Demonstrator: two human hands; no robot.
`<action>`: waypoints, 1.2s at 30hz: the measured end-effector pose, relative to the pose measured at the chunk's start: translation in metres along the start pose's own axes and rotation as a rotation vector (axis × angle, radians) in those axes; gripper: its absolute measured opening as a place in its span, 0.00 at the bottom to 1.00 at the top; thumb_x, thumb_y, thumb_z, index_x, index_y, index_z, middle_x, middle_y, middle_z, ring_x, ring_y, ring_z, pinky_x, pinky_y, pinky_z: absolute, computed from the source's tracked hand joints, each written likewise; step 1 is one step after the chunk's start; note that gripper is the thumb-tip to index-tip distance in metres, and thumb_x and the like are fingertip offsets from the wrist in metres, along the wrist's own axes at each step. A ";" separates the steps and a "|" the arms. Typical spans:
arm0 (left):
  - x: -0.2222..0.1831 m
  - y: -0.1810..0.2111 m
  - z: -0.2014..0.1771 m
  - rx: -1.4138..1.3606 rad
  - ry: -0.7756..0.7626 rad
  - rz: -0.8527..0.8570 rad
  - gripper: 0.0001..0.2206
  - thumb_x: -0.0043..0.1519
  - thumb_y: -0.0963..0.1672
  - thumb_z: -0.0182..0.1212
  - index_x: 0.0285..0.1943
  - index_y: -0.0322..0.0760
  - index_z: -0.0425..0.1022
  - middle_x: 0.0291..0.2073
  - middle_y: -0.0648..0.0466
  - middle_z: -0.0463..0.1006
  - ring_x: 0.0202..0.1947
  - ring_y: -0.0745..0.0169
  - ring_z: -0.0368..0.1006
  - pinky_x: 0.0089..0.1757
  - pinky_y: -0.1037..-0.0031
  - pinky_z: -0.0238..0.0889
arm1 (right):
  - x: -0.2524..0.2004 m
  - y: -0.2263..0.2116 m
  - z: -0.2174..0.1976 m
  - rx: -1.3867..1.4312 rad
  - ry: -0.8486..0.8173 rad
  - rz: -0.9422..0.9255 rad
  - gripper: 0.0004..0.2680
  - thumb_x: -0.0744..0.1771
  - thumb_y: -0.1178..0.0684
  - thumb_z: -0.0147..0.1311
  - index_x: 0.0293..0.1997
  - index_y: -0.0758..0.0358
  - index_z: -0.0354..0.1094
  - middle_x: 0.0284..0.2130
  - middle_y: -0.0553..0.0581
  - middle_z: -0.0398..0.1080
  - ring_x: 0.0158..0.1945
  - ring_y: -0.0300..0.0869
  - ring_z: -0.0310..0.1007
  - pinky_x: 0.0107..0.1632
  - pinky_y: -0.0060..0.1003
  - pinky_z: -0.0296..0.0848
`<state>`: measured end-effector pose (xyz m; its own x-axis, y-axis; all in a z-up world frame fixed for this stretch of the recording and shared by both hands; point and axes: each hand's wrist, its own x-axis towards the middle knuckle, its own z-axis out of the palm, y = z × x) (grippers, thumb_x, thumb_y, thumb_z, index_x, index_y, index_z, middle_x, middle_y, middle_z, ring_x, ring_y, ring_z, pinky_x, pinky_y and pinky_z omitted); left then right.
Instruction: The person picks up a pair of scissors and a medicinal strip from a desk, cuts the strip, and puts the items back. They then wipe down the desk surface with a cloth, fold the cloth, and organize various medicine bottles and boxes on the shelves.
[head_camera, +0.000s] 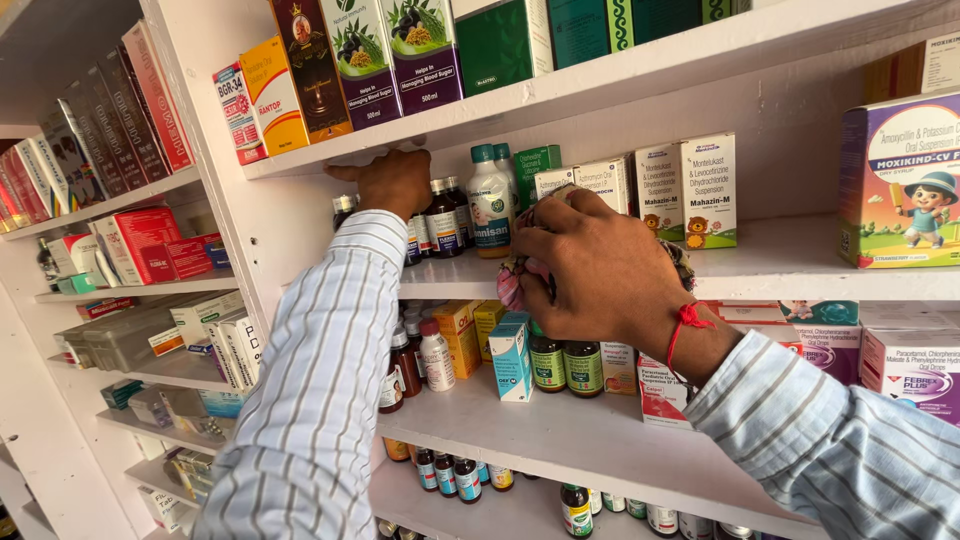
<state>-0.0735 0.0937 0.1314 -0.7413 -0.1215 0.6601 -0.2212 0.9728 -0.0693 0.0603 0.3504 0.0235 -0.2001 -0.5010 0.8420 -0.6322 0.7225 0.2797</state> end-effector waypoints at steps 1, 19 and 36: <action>0.003 -0.003 0.004 0.031 0.044 0.012 0.16 0.61 0.39 0.60 0.57 0.48 0.77 0.52 0.48 0.79 0.56 0.43 0.74 0.55 0.09 0.26 | 0.000 0.000 0.000 0.002 -0.025 0.019 0.12 0.59 0.47 0.58 0.42 0.56 0.78 0.41 0.58 0.74 0.51 0.54 0.73 0.42 0.50 0.79; 0.009 0.001 0.016 0.062 0.151 0.012 0.18 0.62 0.37 0.54 0.61 0.45 0.74 0.55 0.46 0.77 0.57 0.42 0.73 0.55 0.14 0.38 | 0.000 0.001 0.002 0.001 0.015 -0.010 0.13 0.59 0.47 0.58 0.42 0.57 0.78 0.43 0.58 0.74 0.53 0.54 0.73 0.43 0.51 0.78; -0.019 -0.001 -0.003 0.119 0.233 0.240 0.14 0.59 0.37 0.59 0.53 0.35 0.79 0.55 0.40 0.77 0.57 0.37 0.73 0.55 0.29 0.58 | -0.001 0.001 0.003 -0.009 0.077 -0.047 0.12 0.59 0.47 0.59 0.41 0.58 0.78 0.40 0.59 0.74 0.49 0.55 0.73 0.40 0.51 0.78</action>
<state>-0.0570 0.0952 0.1215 -0.6197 0.1695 0.7663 -0.1403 0.9368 -0.3206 0.0581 0.3499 0.0220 -0.1123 -0.4965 0.8607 -0.6331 0.7034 0.3231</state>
